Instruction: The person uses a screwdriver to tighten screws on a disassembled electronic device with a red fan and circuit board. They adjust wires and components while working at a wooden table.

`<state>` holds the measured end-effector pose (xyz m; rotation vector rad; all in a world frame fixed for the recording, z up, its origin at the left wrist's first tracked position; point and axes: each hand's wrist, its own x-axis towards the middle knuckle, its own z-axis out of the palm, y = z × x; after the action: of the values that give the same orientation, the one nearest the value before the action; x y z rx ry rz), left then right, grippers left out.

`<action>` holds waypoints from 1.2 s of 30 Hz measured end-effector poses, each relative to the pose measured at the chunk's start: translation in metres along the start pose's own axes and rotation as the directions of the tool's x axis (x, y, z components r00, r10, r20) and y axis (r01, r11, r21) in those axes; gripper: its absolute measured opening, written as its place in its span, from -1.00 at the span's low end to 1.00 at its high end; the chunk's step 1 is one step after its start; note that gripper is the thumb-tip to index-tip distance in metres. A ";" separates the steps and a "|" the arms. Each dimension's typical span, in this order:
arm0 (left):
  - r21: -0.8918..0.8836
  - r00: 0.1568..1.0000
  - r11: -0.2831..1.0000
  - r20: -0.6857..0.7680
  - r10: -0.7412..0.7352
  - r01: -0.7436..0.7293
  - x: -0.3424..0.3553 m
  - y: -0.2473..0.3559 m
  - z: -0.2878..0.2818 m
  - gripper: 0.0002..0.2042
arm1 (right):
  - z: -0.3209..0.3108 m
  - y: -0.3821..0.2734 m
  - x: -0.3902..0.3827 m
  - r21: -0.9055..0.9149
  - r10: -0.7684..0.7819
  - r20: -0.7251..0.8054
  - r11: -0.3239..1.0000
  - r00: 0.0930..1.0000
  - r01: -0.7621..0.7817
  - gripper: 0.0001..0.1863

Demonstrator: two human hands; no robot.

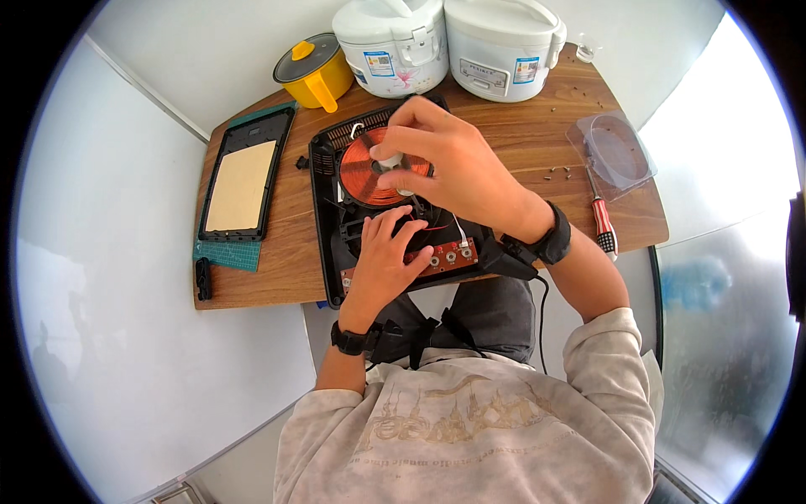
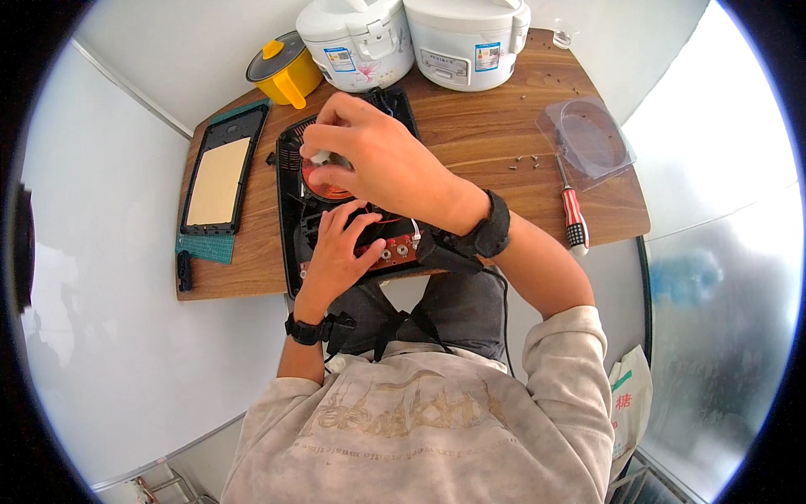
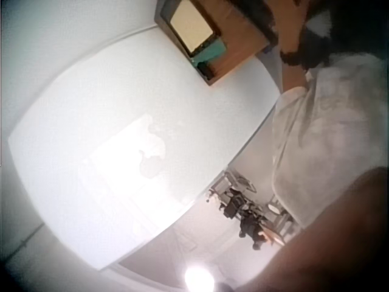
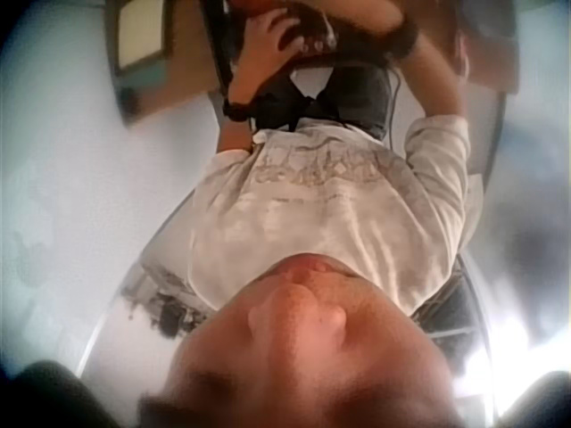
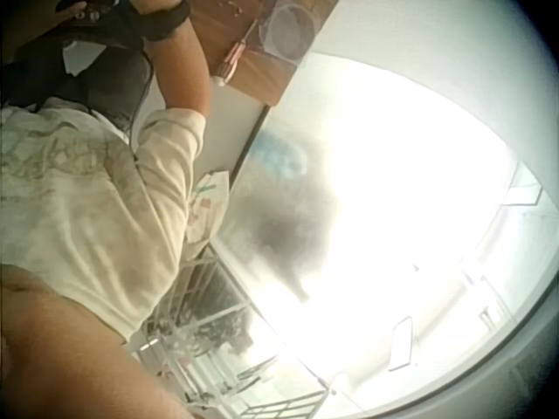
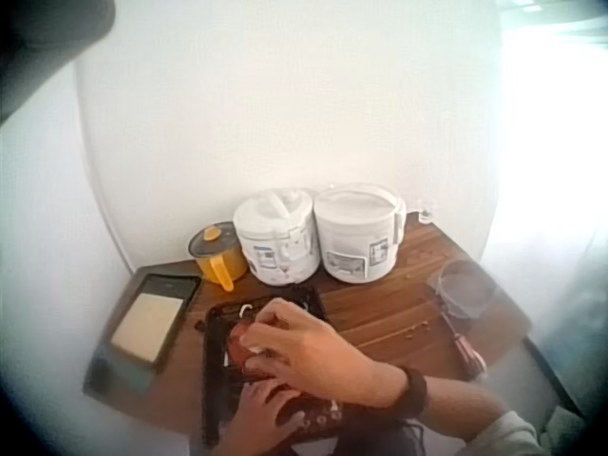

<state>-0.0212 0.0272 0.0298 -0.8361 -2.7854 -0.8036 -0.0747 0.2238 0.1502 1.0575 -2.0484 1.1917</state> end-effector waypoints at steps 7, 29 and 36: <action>-0.006 1.000 1.000 0.007 -0.008 0.008 0.000 0.001 -0.001 -0.61 | -0.006 -0.001 0.001 -0.010 0.155 0.064 0.988 0.986 -0.155 -0.75; 0.003 1.000 1.000 -0.002 0.007 -0.007 0.000 0.001 -0.001 -0.62 | -0.004 -0.001 0.001 -0.035 0.093 -0.049 0.995 0.994 -0.094 -0.71; 0.006 1.000 1.000 0.001 0.009 -0.009 0.000 0.003 -0.002 -0.62 | -0.005 0.000 -0.001 -0.025 0.053 -0.017 0.998 0.998 -0.053 -0.76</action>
<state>-0.0202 0.0281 0.0327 -0.8470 -2.7814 -0.7930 -0.0736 0.2285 0.1525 0.9838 -2.0854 1.1930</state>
